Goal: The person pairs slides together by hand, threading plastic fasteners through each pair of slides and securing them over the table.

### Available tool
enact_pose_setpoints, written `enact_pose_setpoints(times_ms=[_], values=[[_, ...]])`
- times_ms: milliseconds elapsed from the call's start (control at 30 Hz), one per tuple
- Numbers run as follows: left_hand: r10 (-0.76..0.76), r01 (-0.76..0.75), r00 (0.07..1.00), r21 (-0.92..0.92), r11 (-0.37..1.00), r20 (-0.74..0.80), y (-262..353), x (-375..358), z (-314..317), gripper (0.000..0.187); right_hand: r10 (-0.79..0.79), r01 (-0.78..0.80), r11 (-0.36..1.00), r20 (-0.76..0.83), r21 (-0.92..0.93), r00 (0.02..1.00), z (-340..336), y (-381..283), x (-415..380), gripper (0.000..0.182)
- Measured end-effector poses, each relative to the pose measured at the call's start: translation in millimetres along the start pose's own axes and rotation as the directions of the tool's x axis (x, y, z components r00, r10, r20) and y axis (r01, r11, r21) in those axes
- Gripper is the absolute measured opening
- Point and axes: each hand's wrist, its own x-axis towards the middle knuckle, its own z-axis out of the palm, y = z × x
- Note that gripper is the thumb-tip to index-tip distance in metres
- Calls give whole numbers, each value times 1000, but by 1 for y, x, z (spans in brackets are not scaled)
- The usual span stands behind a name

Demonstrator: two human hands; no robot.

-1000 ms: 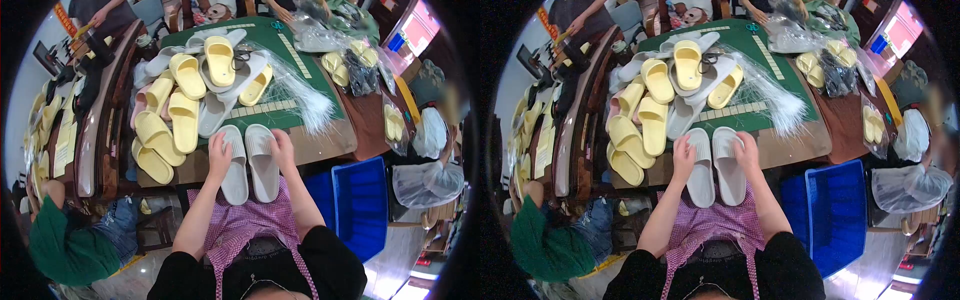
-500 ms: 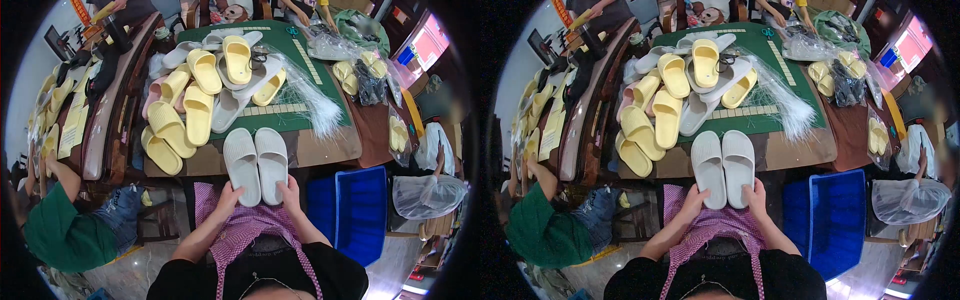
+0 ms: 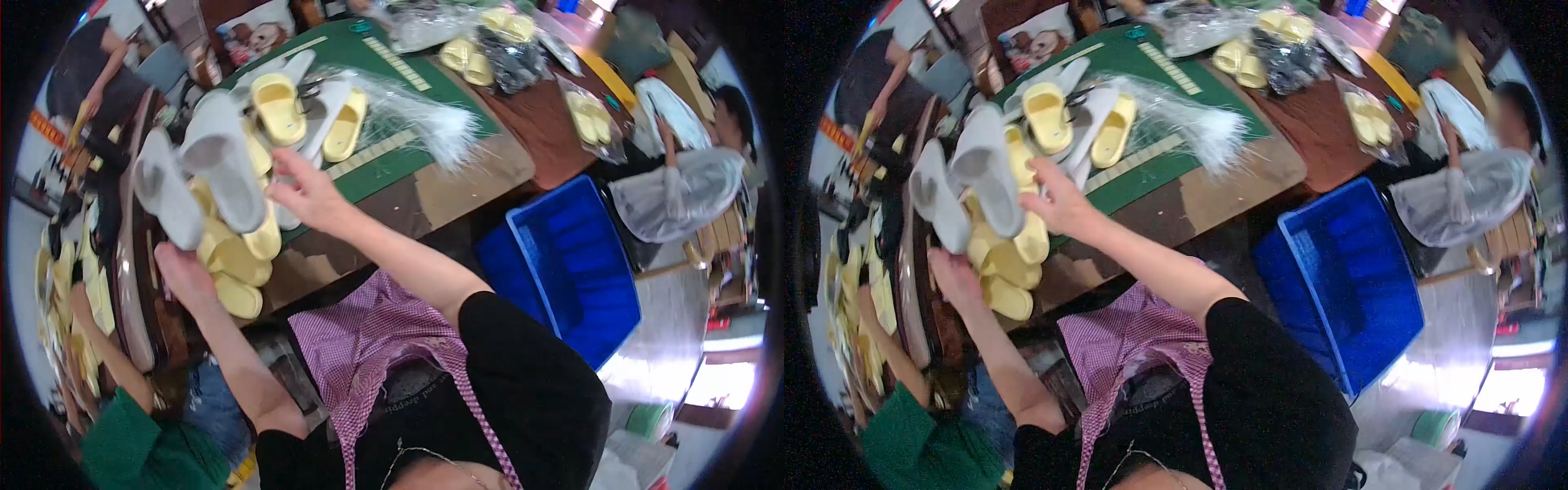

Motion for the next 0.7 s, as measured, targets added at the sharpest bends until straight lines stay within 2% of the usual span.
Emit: enact_pose_setpoints(times_ms=[33, 100, 133, 167, 233, 300, 367, 400, 433, 467, 500, 533, 567, 600, 667, 700], values=[[84, -67, 992, 169, 983, -91, -5, -2, -7, 44, -91, 89, 988, -10, -128, 996, -4, 12, 2, 44], [95, -30, 971, 282, 959, -220, -19, -37, 2, 50, -24, 24, 993, -3, -115, 1000, -11, 43, -16, 30], [39, 6, 992, 354, 935, -119, -32, -53, -3, 48, -11, 13, 982, 13, -189, 1000, -18, 65, -30, 26], [73, -55, 997, 516, 855, -14, -71, -60, -33, 43, 13, -5, 966, 31, -258, 999, -25, 85, -44, 22], [-57, -4, 997, 726, 687, 59, -123, -98, -53, 36, 173, -154, 935, 32, -320, 984, -52, 99, -72, 20], [-170, -8, 972, 739, 673, 165, -165, -129, -64, 33, 171, -190, 925, -88, -329, 981, -79, 114, -91, 19], [-75, -360, 911, 870, 338, 406, -185, -150, -63, 32, 172, -240, 879, -197, -411, 965, -112, 121, -96, 20], [-143, -406, 890, 895, 186, 433, -163, -163, -35, 39, 128, -228, 872, -246, -434, 961, -130, 123, -95, 19], [-143, -407, 889, 893, 190, 436, -163, -172, -25, 39, 118, -264, 843, -317, -469, 941, -147, 122, -94, 18], [-128, -502, 855, 864, 42, 503, -163, -180, -18, 44, 70, -280, 815, -394, -507, 917, -164, 123, -90, 18], [-124, -576, 817, 810, -110, 564, -162, -185, -16, 48, -49, -243, 792, -455, -560, 889, -181, 132, -85, 18], [-113, -590, 807, 791, -164, 579, -166, -190, -17, 59, -84, -321, 711, -529, -626, 845, -198, 138, -80, 18], [-110, -576, 817, 800, -168, 566, -166, -193, -17, 59, -142, -351, 715, -616, -605, 775, -212, 145, -76, 18], [-121, -600, 800, 781, -173, 587, -165, -195, -17, 62, -318, -307, 630, -598, -713, 735, -225, 153, -76, 20], [-153, -602, 798, 782, -160, 582, -163, -196, -20, 70, -359, -374, 501, -580, -781, 731, -244, 160, -75, 24], [-149, -568, 823, 804, -178, 548, -164, -196, -20, 70, -312, -424, 487, -605, -764, 732, -251, 171, -77, 26]])
